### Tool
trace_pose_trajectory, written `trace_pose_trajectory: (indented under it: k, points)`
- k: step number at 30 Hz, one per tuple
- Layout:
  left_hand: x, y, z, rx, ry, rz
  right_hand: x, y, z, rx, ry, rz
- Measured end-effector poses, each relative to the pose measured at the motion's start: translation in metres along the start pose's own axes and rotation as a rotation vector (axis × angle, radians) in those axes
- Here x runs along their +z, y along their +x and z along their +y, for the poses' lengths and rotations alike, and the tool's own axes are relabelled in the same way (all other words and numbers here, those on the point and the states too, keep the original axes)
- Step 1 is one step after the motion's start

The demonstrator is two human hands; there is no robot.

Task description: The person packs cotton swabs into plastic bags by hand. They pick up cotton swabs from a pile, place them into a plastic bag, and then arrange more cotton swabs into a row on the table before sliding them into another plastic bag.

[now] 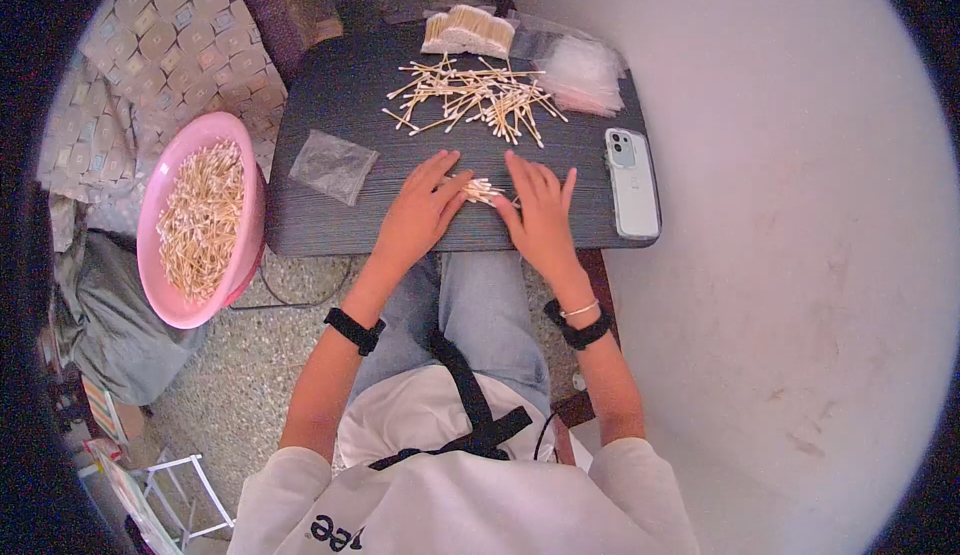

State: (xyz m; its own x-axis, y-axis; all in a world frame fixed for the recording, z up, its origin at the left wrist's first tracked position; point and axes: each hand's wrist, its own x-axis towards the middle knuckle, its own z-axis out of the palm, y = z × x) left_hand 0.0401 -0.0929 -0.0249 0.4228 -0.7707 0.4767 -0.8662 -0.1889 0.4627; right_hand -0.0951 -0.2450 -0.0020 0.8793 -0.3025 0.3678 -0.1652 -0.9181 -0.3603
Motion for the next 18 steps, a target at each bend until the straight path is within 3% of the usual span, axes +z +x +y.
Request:
trace_pose_trajectory:
  k: [4,7,18]
  points:
    - [0.003,-0.002,-0.001,-0.016,-0.020,0.003,-0.008,-0.008,0.022,-0.005,0.166,0.012]
    - [0.005,-0.001,-0.002,-0.024,-0.017,-0.015,-0.017,-0.017,0.029,-0.010,0.122,-0.028]
    - [0.001,-0.001,0.002,-0.020,0.007,-0.008,-0.016,-0.020,0.022,0.143,0.145,0.151]
